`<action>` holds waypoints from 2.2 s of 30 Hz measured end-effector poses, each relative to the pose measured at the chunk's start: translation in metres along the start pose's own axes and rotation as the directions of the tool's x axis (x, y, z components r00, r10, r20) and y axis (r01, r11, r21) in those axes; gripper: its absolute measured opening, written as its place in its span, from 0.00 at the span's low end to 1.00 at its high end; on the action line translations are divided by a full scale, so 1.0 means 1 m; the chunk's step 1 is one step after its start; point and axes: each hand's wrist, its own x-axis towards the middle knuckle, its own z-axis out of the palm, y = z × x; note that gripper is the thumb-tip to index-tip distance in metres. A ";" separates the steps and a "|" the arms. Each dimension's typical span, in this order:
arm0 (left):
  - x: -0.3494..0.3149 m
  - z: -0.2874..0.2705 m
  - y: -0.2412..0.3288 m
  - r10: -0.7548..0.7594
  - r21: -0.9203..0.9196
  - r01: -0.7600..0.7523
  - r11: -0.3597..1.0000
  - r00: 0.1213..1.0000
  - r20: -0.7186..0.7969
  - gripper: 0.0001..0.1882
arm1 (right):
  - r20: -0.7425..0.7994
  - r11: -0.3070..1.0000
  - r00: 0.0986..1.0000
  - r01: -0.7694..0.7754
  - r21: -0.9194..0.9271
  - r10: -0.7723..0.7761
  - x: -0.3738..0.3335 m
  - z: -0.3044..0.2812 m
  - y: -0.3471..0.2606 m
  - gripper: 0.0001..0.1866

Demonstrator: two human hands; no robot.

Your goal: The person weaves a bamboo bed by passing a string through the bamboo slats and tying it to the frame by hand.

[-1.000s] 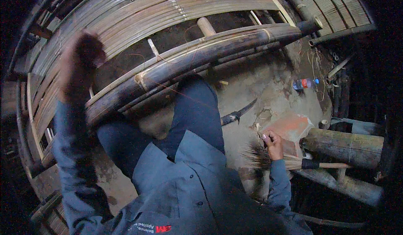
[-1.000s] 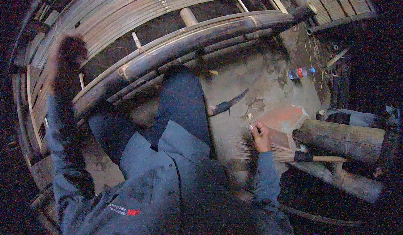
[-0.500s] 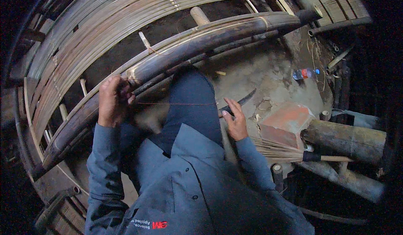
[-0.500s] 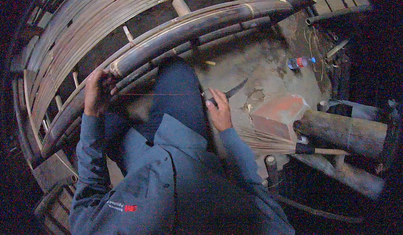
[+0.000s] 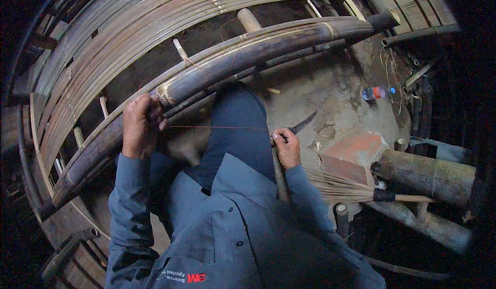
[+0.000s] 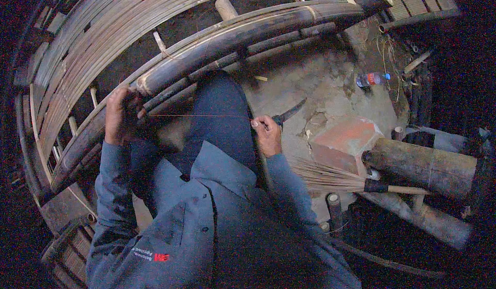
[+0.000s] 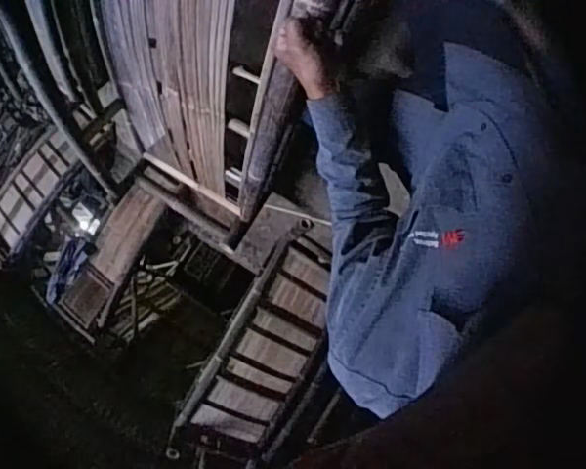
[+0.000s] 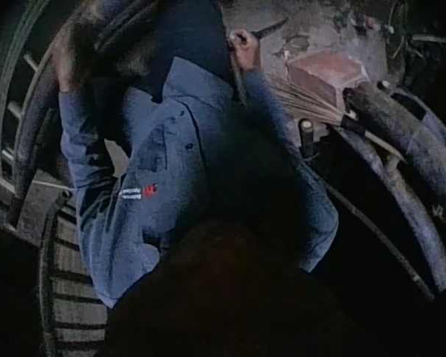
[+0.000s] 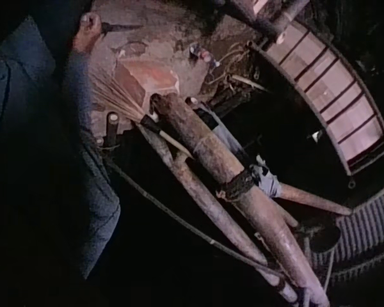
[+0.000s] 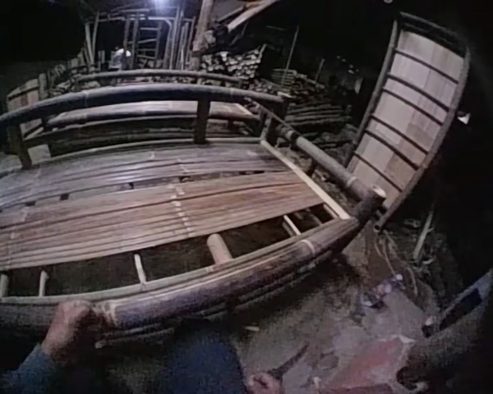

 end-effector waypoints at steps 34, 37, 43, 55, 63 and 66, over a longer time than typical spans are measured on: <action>-0.088 0.015 0.174 0.509 0.266 -0.493 0.829 0.861 0.008 0.11 | -0.191 0.925 0.940 0.214 -0.316 -0.282 0.016 -0.040 -0.009 0.06; -0.090 0.031 0.182 0.480 0.209 -0.454 0.866 0.872 -0.093 0.10 | -0.182 0.891 0.927 0.238 -0.387 -0.326 0.023 -0.040 -0.002 0.06; -0.052 0.026 0.159 0.431 0.528 -0.361 0.768 0.903 -0.010 0.09 | -0.242 0.939 0.963 0.032 -0.343 -0.121 -0.001 -0.055 0.034 0.06; -0.108 0.051 0.033 0.306 0.820 -0.554 -0.145 0.763 0.570 0.11 | -0.110 0.896 0.954 0.217 -0.388 -0.279 -0.034 -0.111 -0.104 0.04; -0.066 0.168 -0.043 0.296 0.284 -0.846 0.450 0.442 0.847 0.19 | 0.068 0.800 0.860 0.497 -0.336 -0.506 -0.030 -0.087 -0.165 0.03; -0.054 0.168 -0.073 -0.292 0.494 -0.464 0.736 0.441 0.849 0.13 | 0.043 0.823 0.885 0.448 -0.349 -0.463 -0.028 -0.092 -0.156 0.03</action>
